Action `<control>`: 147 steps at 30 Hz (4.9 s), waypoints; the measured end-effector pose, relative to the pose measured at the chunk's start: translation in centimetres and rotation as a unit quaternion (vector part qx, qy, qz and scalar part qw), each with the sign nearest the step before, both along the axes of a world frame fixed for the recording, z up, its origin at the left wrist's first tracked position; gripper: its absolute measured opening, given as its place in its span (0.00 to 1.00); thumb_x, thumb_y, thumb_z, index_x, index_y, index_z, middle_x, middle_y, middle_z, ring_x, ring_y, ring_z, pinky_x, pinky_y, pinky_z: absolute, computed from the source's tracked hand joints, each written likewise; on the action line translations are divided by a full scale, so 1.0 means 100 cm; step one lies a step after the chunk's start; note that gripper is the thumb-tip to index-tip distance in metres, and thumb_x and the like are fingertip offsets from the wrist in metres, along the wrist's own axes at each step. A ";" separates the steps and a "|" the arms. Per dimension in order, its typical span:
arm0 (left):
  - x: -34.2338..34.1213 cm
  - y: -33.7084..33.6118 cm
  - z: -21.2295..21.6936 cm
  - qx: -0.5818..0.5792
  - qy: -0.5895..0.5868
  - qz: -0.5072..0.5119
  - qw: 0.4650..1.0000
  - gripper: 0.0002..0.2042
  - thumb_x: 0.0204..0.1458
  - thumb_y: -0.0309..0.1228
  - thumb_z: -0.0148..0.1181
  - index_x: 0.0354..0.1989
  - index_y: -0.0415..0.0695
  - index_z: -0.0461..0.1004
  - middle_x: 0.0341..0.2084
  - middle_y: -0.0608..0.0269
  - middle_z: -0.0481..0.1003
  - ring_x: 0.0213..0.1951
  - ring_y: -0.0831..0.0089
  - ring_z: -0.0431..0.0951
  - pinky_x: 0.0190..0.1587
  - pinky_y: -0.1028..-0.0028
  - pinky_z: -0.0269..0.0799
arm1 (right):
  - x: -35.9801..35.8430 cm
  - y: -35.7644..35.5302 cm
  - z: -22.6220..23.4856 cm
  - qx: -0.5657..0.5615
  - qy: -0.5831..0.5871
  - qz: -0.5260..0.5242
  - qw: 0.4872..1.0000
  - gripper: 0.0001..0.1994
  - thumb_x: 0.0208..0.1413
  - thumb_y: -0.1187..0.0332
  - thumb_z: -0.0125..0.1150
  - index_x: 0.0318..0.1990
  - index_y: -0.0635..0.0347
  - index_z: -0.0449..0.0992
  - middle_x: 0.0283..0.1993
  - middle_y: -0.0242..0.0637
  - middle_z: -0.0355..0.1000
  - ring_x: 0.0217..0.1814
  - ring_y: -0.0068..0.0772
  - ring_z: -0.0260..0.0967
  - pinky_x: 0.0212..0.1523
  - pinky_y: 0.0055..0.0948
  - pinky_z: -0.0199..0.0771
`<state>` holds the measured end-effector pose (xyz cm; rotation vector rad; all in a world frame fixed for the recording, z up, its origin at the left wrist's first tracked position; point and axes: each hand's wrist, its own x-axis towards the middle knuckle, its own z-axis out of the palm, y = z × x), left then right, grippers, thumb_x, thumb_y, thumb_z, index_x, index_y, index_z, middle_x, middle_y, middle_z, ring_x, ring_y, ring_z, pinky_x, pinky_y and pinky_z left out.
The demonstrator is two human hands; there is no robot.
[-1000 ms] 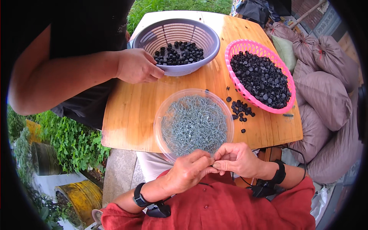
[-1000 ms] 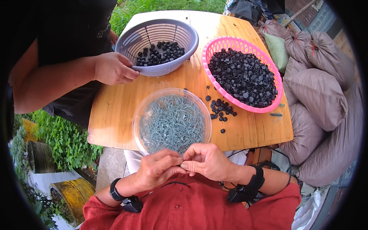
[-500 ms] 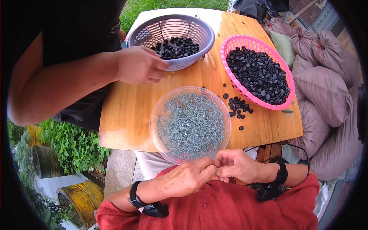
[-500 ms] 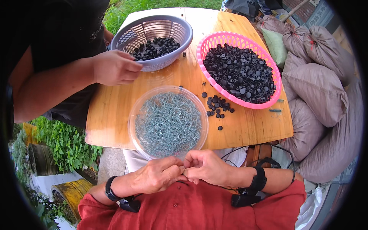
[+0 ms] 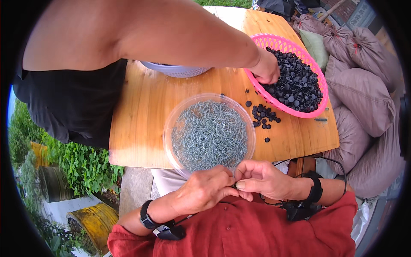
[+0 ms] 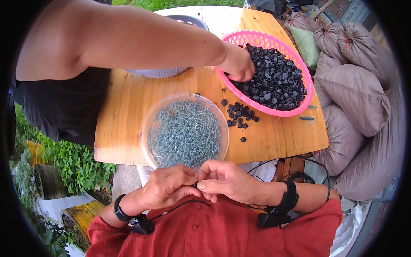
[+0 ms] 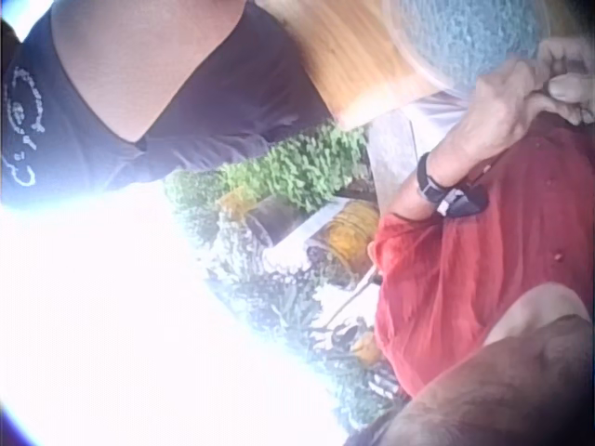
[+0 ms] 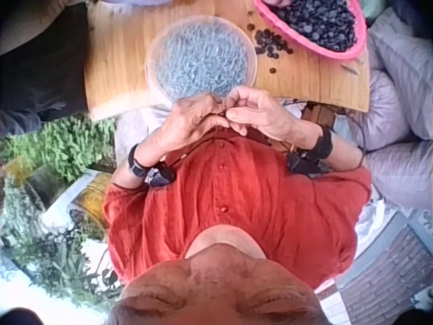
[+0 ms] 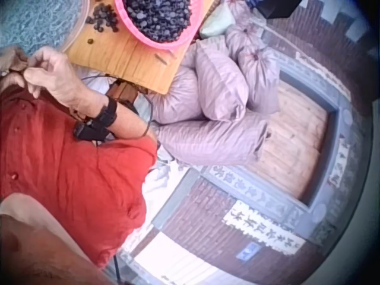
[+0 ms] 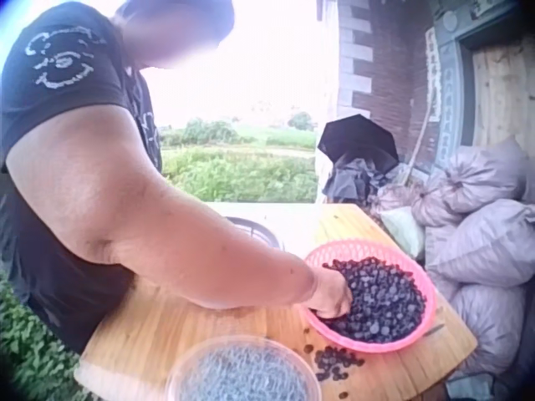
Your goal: The person picks up a black plastic cap and a metal screw, fits the screw into the cap, and places the assembled piece into a purple basket, repeating the process.
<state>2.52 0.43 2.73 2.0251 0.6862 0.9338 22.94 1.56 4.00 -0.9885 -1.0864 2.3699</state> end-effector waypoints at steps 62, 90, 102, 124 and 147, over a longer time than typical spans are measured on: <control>0.001 0.042 -0.003 0.034 0.006 0.162 0.986 0.09 0.40 0.18 0.62 0.31 0.37 0.72 0.29 0.57 0.73 0.30 0.68 0.76 0.29 0.75 0.71 | -0.017 0.048 -0.015 0.129 0.028 -0.122 0.984 0.08 0.54 0.69 0.57 0.35 0.65 0.67 0.26 0.32 0.69 0.25 0.18 0.67 0.24 0.17 0.69; 0.020 -0.003 0.017 0.165 0.009 0.142 0.976 0.09 0.33 0.14 0.56 0.24 0.39 0.69 0.21 0.59 0.70 0.21 0.69 0.72 0.18 0.75 0.66 | -0.007 -0.004 -0.010 0.045 0.189 -0.095 0.976 0.08 0.54 0.74 0.56 0.37 0.59 0.62 0.26 0.29 0.64 0.21 0.15 0.58 0.19 0.15 0.58; 0.017 -0.002 0.031 -0.004 -0.023 0.123 0.992 0.09 0.33 0.15 0.57 0.23 0.40 0.68 0.21 0.61 0.71 0.17 0.77 0.69 0.14 0.80 0.61 | -0.011 -0.008 -0.002 0.054 0.204 -0.105 0.972 0.06 0.56 0.76 0.51 0.32 0.58 0.60 0.25 0.28 0.63 0.18 0.12 0.53 0.16 0.15 0.52; 0.014 0.016 0.018 -0.047 -0.039 0.049 0.997 0.08 0.42 0.19 0.62 0.30 0.37 0.69 0.27 0.57 0.70 0.26 0.68 0.73 0.25 0.74 0.68 | -0.002 0.011 -0.021 0.078 0.190 -0.098 0.974 0.06 0.56 0.70 0.53 0.34 0.59 0.62 0.24 0.33 0.65 0.18 0.13 0.55 0.16 0.15 0.56; 0.008 0.022 0.012 -0.449 -0.241 0.083 0.857 0.06 0.47 0.14 0.54 0.31 0.37 0.66 0.32 0.56 0.69 0.25 0.77 0.73 0.23 0.80 0.72 | 0.018 0.038 -0.035 0.113 0.150 -0.147 0.971 0.04 0.55 0.78 0.52 0.34 0.61 0.63 0.25 0.37 0.69 0.16 0.18 0.63 0.14 0.18 0.63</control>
